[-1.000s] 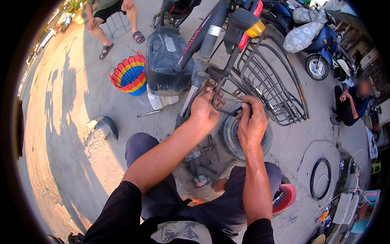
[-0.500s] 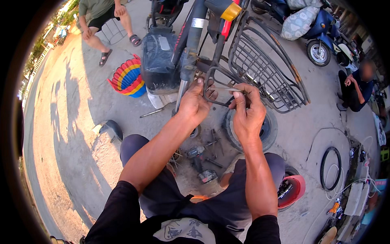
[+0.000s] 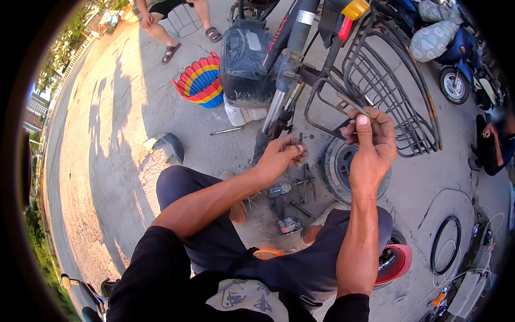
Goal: The person uses pliers and their hands to work on the front fork and basket area of a bicycle, handling wires and small components.
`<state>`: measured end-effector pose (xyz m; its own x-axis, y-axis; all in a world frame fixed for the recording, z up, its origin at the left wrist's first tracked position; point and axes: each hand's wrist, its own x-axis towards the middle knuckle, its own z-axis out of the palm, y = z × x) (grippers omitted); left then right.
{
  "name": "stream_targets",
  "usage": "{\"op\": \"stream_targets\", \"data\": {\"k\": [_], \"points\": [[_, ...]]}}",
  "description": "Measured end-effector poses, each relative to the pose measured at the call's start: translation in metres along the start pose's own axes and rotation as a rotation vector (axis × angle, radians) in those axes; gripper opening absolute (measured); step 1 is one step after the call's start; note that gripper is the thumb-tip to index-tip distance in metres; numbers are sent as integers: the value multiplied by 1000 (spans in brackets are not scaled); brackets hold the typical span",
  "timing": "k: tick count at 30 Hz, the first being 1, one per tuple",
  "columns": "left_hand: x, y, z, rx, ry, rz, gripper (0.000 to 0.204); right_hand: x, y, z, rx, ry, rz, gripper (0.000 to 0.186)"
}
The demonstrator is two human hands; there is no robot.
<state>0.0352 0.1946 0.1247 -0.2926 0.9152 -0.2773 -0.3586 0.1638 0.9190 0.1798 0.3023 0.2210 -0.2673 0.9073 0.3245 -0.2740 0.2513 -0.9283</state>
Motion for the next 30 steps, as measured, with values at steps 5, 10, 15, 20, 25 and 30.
{"op": "stream_targets", "data": {"k": [5,10,15,20,25,30], "points": [[-51,-29,-82,202,-145,-120,19,-3,-4,4,153,-14,104,19],[-57,-65,-148,332,7,-369,16,-2,-2,6,237,-59,179,15],[-44,-64,-166,494,-43,-439,17,2,6,2,286,-75,192,12],[-34,-52,-177,552,-99,-481,21,1,5,7,292,-70,216,12],[-27,-35,-202,1320,-25,-282,24,-3,7,8,204,-44,267,13],[-32,-3,-181,1395,324,92,39,-11,11,10,146,-173,394,19]]}}
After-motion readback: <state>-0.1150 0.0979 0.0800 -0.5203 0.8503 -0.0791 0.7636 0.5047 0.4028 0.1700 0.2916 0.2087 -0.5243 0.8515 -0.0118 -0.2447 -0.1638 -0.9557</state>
